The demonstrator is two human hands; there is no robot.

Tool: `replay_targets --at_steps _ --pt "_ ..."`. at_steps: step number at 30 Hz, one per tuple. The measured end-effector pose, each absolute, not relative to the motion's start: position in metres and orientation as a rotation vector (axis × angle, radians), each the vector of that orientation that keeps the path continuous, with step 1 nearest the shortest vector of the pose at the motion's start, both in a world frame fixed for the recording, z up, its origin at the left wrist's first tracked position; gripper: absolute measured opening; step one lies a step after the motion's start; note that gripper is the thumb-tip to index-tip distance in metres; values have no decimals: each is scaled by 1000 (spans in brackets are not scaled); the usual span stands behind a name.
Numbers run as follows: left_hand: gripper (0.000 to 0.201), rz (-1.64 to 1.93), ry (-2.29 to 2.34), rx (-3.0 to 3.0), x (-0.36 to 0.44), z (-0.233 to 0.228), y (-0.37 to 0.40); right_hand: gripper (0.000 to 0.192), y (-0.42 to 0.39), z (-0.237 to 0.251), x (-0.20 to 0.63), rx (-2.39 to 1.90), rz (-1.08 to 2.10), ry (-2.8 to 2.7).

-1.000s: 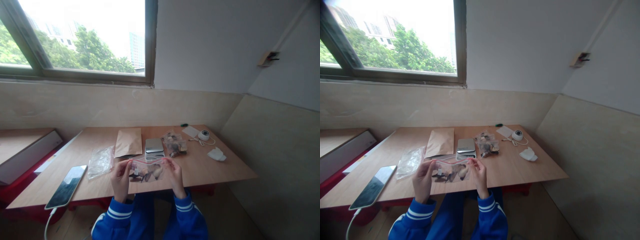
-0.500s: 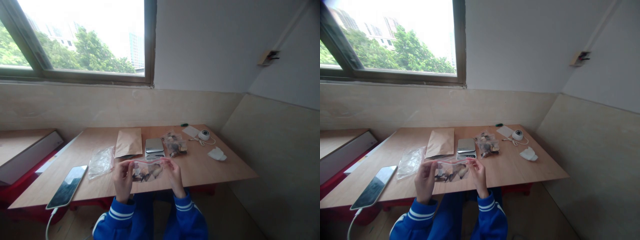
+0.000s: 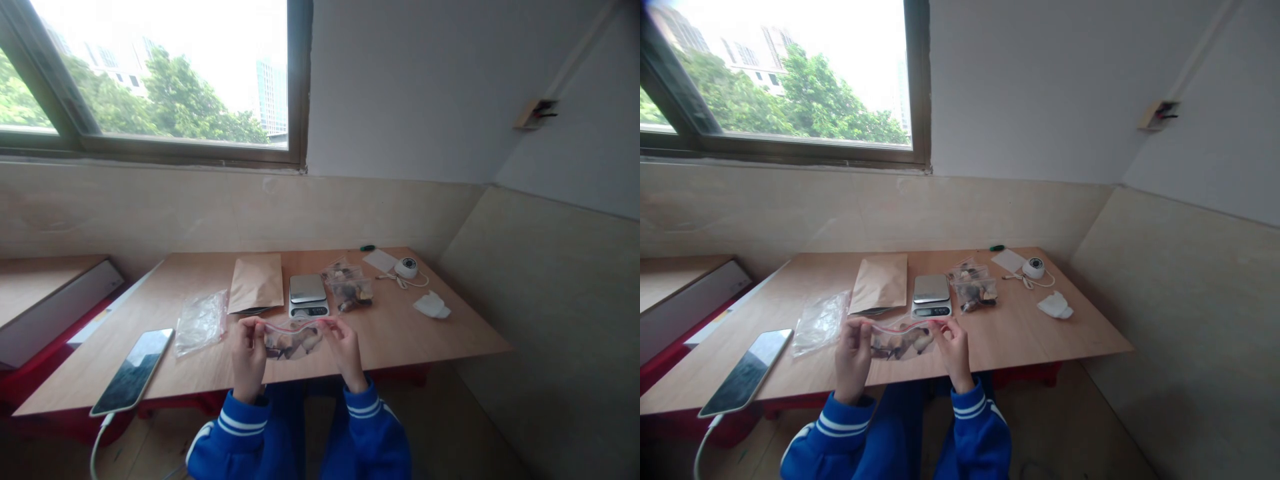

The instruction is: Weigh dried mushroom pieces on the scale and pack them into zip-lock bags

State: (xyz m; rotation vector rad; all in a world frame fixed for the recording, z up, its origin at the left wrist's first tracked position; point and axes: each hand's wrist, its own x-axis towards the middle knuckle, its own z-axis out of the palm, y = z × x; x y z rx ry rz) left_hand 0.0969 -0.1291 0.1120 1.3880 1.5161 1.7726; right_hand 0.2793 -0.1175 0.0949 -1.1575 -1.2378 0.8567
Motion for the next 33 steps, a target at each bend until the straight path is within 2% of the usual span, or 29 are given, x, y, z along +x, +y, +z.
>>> replay_targets --at_steps 8,22,33 --pt "30 1654 1286 1245 95 117 -127 29 -119 103 277 -1168 808 -1125" --pt "24 1566 1206 1096 101 112 -126 28 -113 94 268 -1019 1039 -1081" --pt "23 1585 1111 1076 85 109 -122 27 -111 96 272 -1083 959 -1125"
